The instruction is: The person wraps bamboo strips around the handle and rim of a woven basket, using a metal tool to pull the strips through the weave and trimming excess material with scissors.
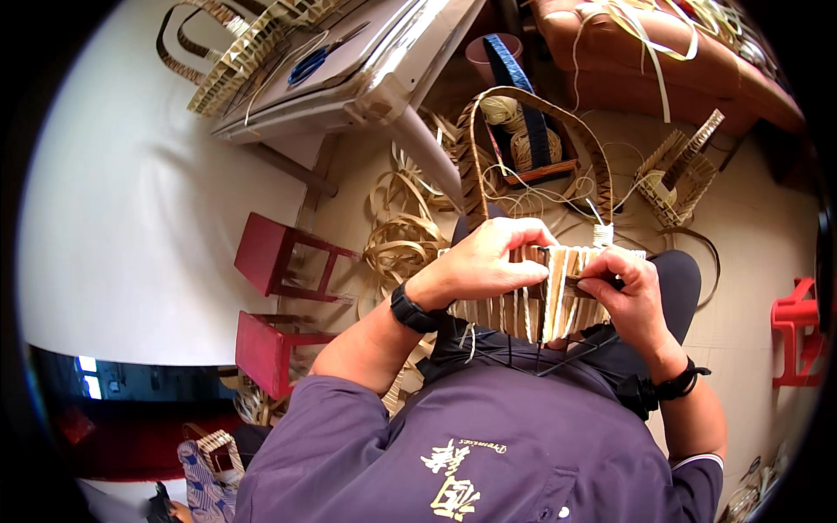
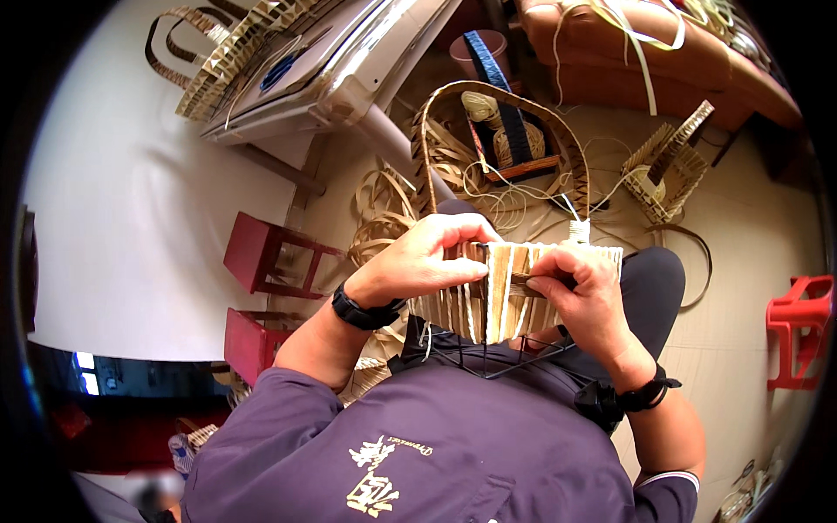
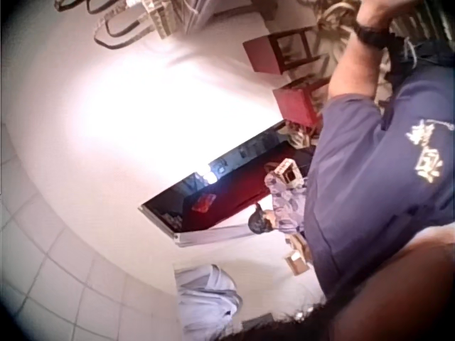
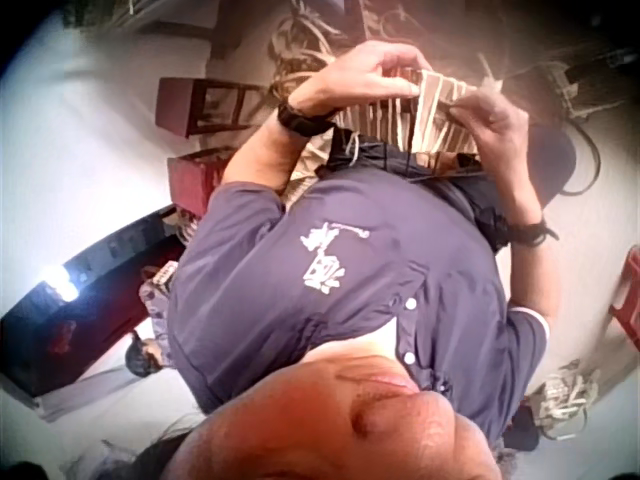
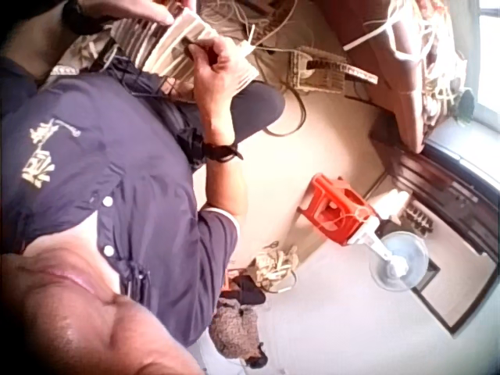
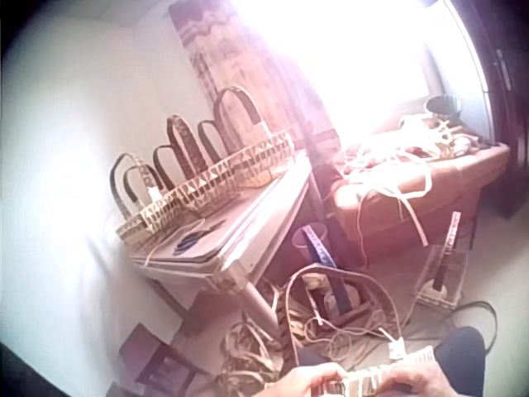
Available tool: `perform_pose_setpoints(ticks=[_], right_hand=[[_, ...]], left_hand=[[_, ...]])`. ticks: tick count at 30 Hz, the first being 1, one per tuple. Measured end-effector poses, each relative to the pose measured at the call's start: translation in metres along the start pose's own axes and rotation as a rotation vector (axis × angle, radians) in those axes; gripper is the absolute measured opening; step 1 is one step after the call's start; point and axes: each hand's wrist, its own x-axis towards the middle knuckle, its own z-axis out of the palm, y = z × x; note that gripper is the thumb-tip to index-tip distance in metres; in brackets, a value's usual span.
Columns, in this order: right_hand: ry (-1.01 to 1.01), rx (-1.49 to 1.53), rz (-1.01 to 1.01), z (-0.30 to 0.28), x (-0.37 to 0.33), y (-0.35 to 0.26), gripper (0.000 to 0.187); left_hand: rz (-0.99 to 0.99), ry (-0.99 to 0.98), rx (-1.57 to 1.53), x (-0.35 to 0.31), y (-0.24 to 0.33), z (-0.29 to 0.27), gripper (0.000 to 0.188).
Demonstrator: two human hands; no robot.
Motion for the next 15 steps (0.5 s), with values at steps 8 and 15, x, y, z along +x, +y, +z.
perform_pose_setpoints(ticks=[8,15], right_hand=[[-0.109,0.164,0.004,0.017,0.004,0.005,0.013],[-0.067,0.126,-0.029,0.023,0.005,0.002,0.011]], left_hand=[[-0.034,-0.082,-0.021,-0.014,-0.012,-0.011,0.035],[-0.029,-0.065,0.072,-0.009,-0.005,-0.011,0.036]])
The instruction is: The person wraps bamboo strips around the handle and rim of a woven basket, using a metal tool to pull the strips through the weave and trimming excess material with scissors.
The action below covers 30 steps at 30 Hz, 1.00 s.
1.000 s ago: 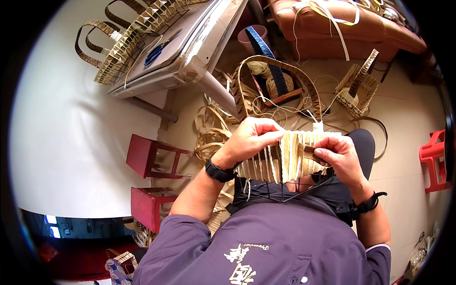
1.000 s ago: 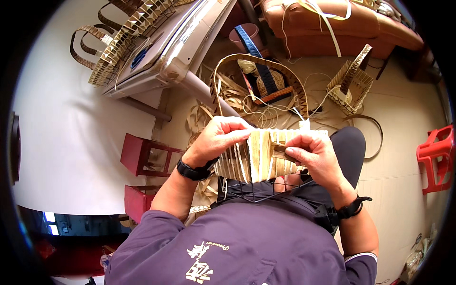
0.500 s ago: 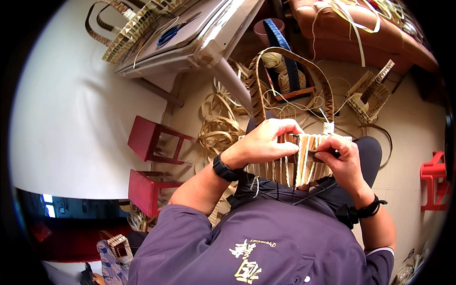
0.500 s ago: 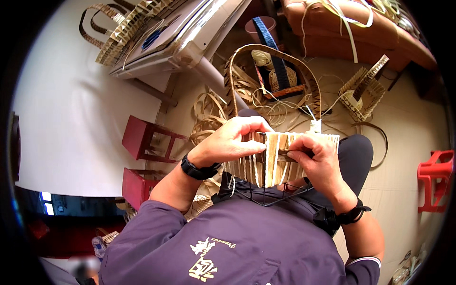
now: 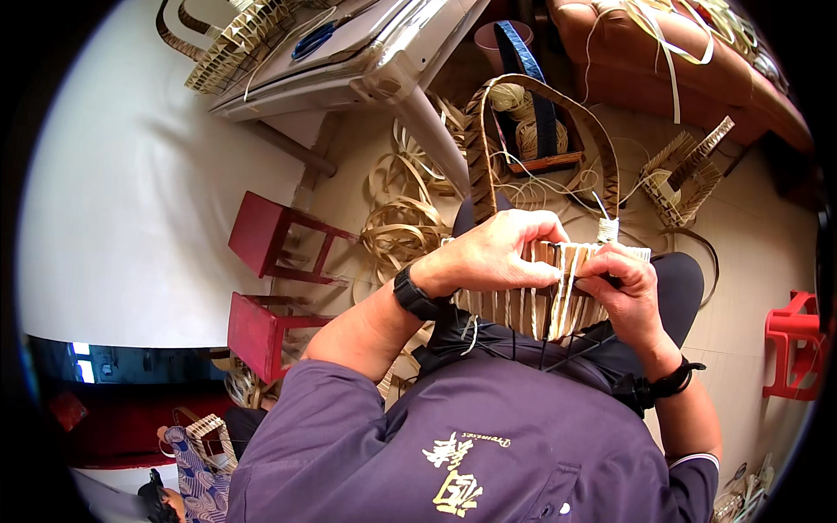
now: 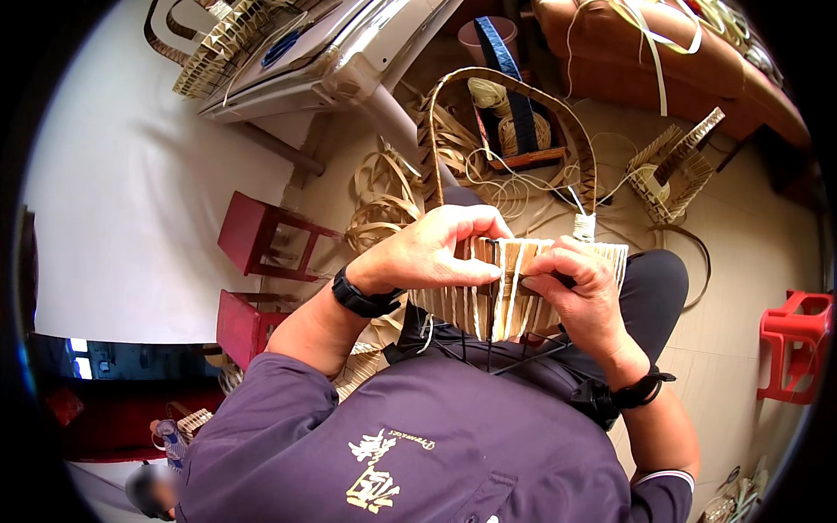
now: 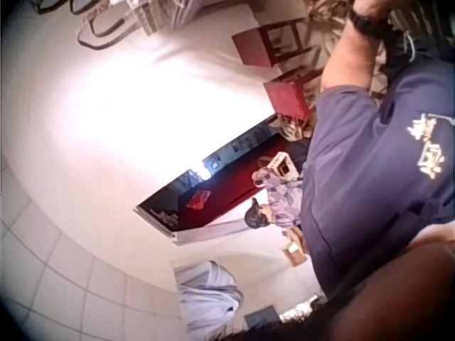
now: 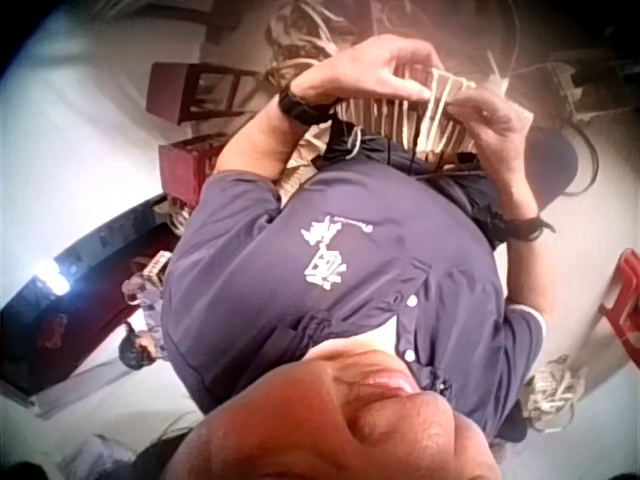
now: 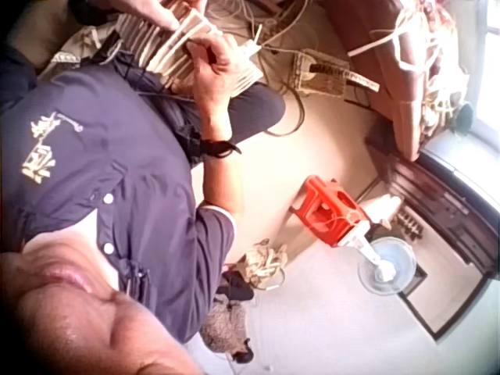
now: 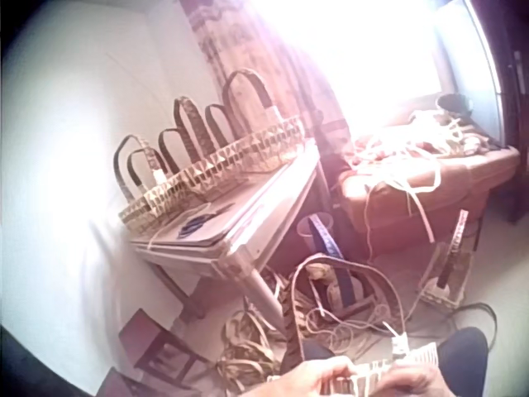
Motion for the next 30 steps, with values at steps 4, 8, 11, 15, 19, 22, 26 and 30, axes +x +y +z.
perform_pose_setpoints(ticks=[4,8,11,15,19,22,26,30], right_hand=[[-0.001,-0.079,-0.053,-0.005,0.001,-0.005,0.012],[-0.100,-0.161,-0.180,-0.012,0.004,-0.002,0.018],[-0.025,-0.063,-0.125,-0.009,0.003,-0.001,0.027],[-0.005,-0.157,-0.220,-0.002,0.006,-0.005,0.027],[0.029,-0.169,-0.226,0.007,0.001,-0.006,0.027],[0.064,-0.088,-0.146,0.017,-0.005,-0.003,0.028],[0.116,0.002,-0.056,0.025,-0.008,-0.005,0.029],[0.086,0.024,-0.049,0.017,0.000,-0.004,0.028]], left_hand=[[-0.011,0.007,-0.008,0.004,0.000,0.003,0.036],[0.000,0.019,-0.091,0.002,-0.005,0.006,0.038],[0.020,0.017,-0.063,0.004,-0.009,0.007,0.039],[0.047,0.002,-0.110,0.004,-0.013,0.006,0.036],[0.057,0.098,-0.199,-0.007,-0.008,0.005,0.029],[0.281,0.192,-0.035,-0.013,-0.013,0.006,0.021],[0.417,0.313,0.217,-0.027,-0.008,0.016,0.020],[0.399,0.410,0.381,-0.035,0.000,0.027,0.030]])
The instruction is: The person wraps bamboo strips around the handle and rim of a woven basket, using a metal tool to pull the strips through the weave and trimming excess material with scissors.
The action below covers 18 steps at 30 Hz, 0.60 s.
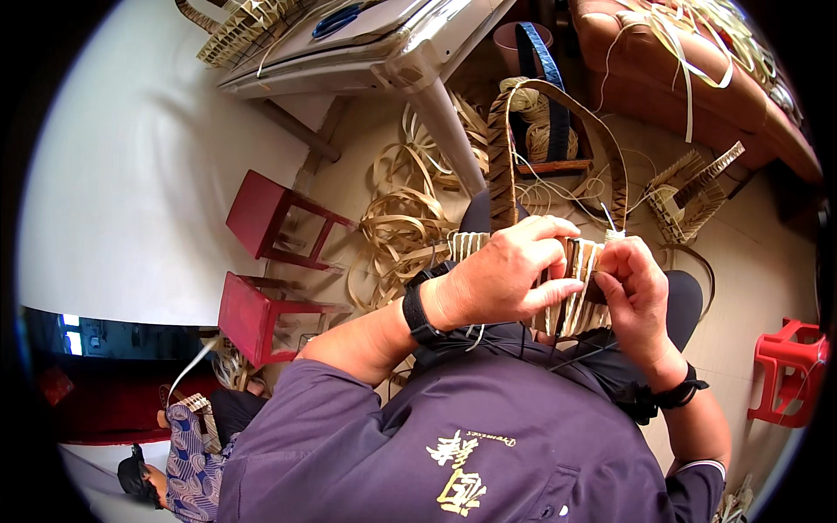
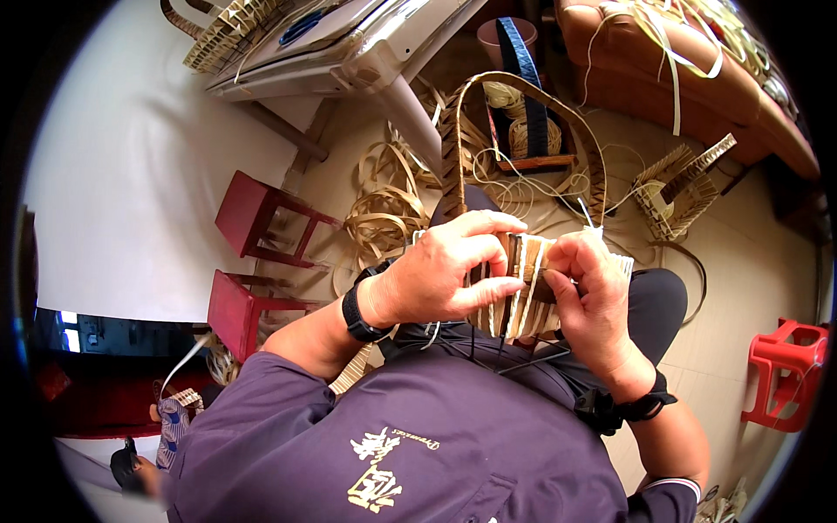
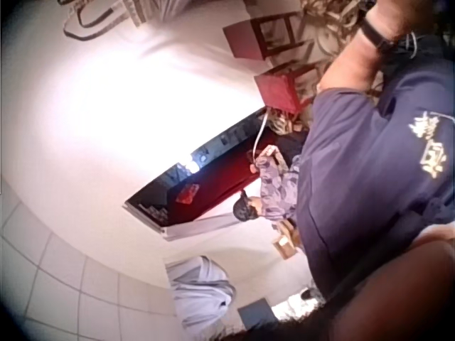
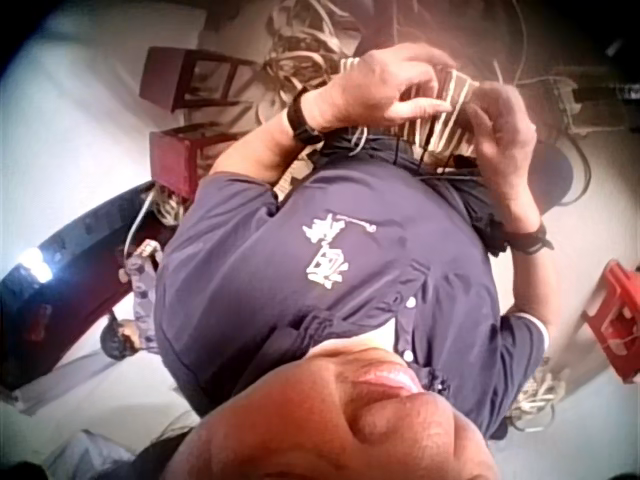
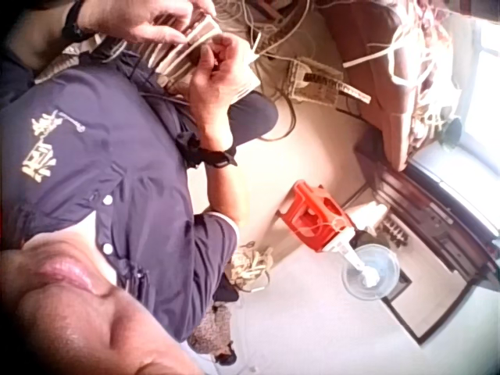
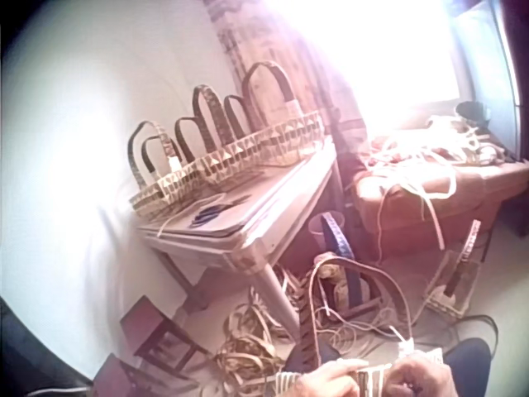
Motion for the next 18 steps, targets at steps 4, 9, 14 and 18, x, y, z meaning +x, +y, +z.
perform_pose_setpoints(ticks=[4,9,14,18], right_hand=[[-0.065,-0.145,-0.098,0.001,0.007,-0.009,0.023],[-0.247,-0.018,0.049,-0.022,0.032,-0.018,0.011],[-0.333,0.045,0.118,-0.043,0.055,0.003,0.041],[-0.541,0.438,0.329,-0.054,0.047,0.039,0.068]], left_hand=[[-0.060,-0.014,0.101,-0.001,0.012,0.005,0.034],[-0.072,0.039,0.166,0.004,0.015,0.014,0.026],[0.012,0.057,0.190,0.010,0.014,0.013,0.021],[0.017,0.047,0.153,0.011,0.012,-0.005,0.018]])
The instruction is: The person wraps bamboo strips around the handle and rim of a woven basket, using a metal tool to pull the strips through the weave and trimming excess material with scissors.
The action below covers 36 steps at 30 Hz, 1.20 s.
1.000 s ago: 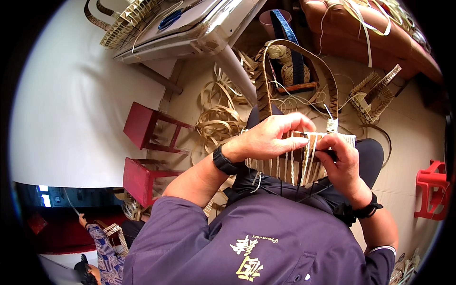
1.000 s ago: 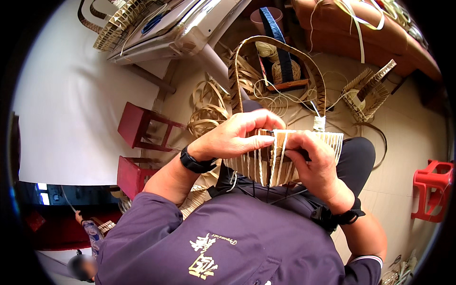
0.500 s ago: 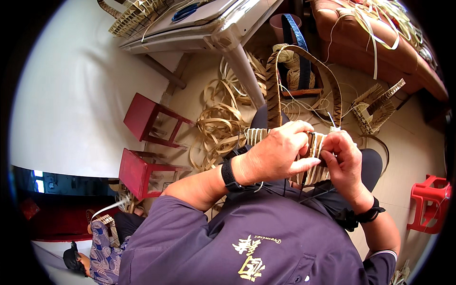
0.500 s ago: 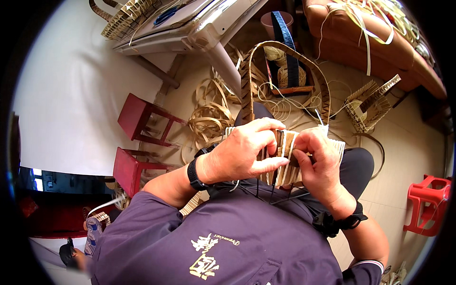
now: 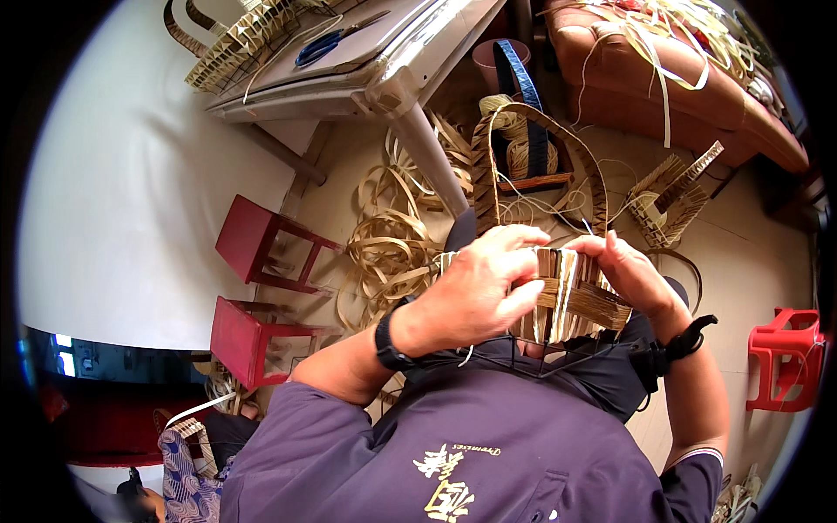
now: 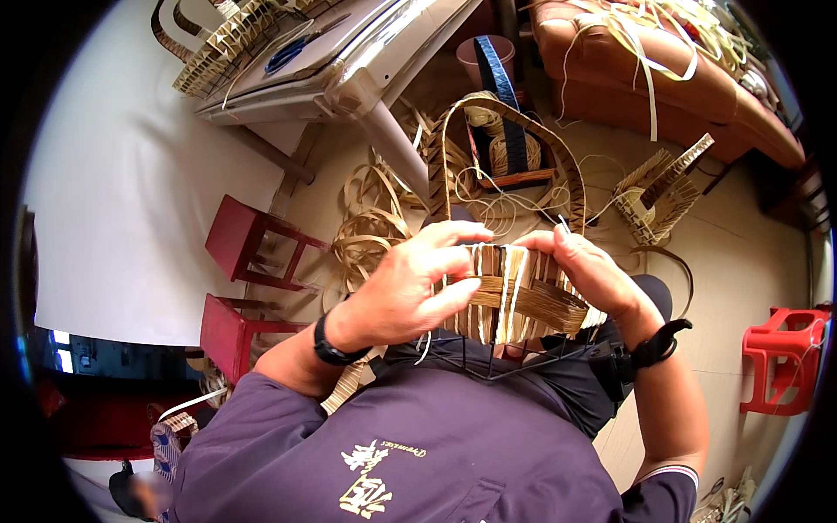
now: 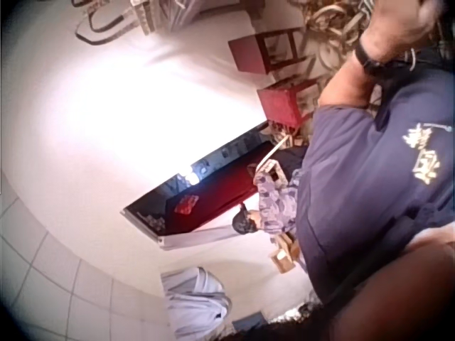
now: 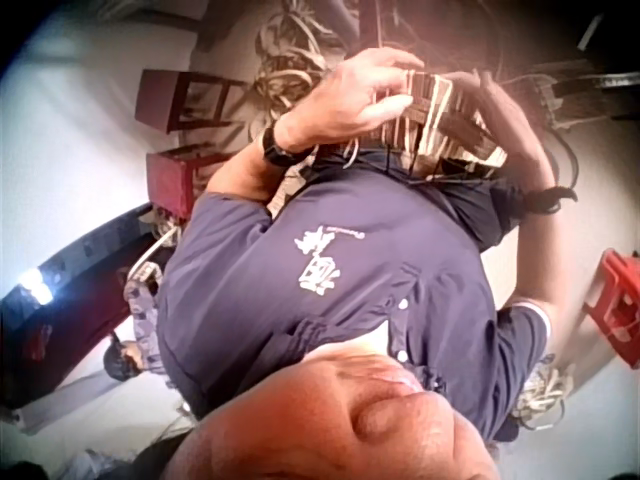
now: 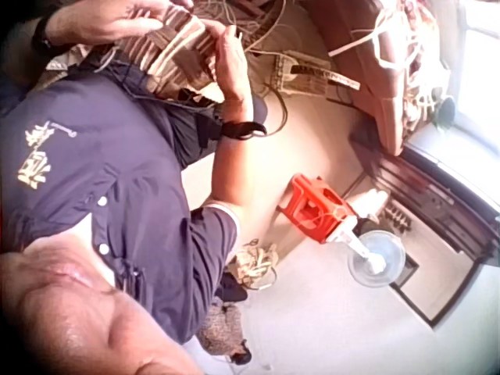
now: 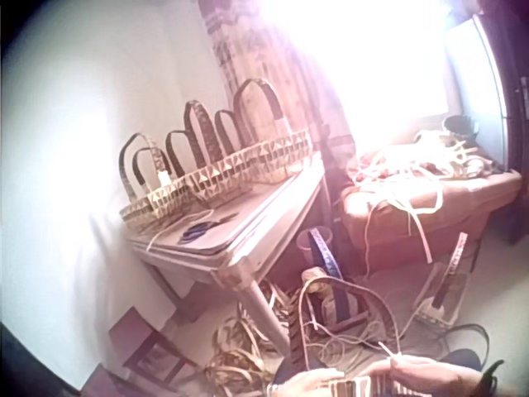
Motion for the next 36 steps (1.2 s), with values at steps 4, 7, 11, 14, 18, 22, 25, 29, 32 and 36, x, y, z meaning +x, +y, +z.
perform_pose_setpoints(ticks=[4,7,11,14,18,22,25,29,32,36], right_hand=[[-0.145,0.097,-0.019,-0.011,0.002,-0.008,0.079],[-0.243,0.093,-0.035,-0.014,-0.001,-0.017,0.102],[-0.267,0.018,-0.061,-0.018,-0.009,-0.014,0.111],[-0.269,-0.128,-0.110,-0.014,-0.006,-0.016,0.103],[-0.100,-0.349,-0.117,0.000,-0.006,-0.008,0.087],[-0.009,-0.327,-0.122,0.005,-0.005,0.004,0.067],[0.054,-0.165,-0.069,0.009,-0.004,0.009,0.054],[0.080,-0.178,-0.085,0.012,-0.005,0.014,0.045],[0.102,0.003,-0.062,0.012,-0.008,0.015,0.045],[0.162,0.252,-0.067,-0.005,-0.020,0.036,0.044]], left_hand=[[-0.330,-0.111,-0.313,-0.006,0.004,-0.037,0.017],[-0.428,-0.075,-0.486,-0.015,-0.005,-0.060,0.023],[-0.521,0.012,-0.646,-0.028,-0.009,-0.081,0.028],[-0.569,0.096,-0.691,-0.035,-0.004,-0.091,0.029],[-0.504,0.134,-0.747,-0.042,-0.009,-0.096,0.028],[-0.430,0.215,-0.827,-0.040,-0.008,-0.099,0.026],[-0.403,0.242,-0.820,-0.037,-0.010,-0.097,0.027],[-0.153,0.126,-1.110,-0.038,-0.032,-0.074,0.039],[-0.406,0.080,-0.930,-0.032,-0.053,-0.053,0.026],[-0.410,-0.123,-0.427,-0.018,-0.068,0.001,0.026]])
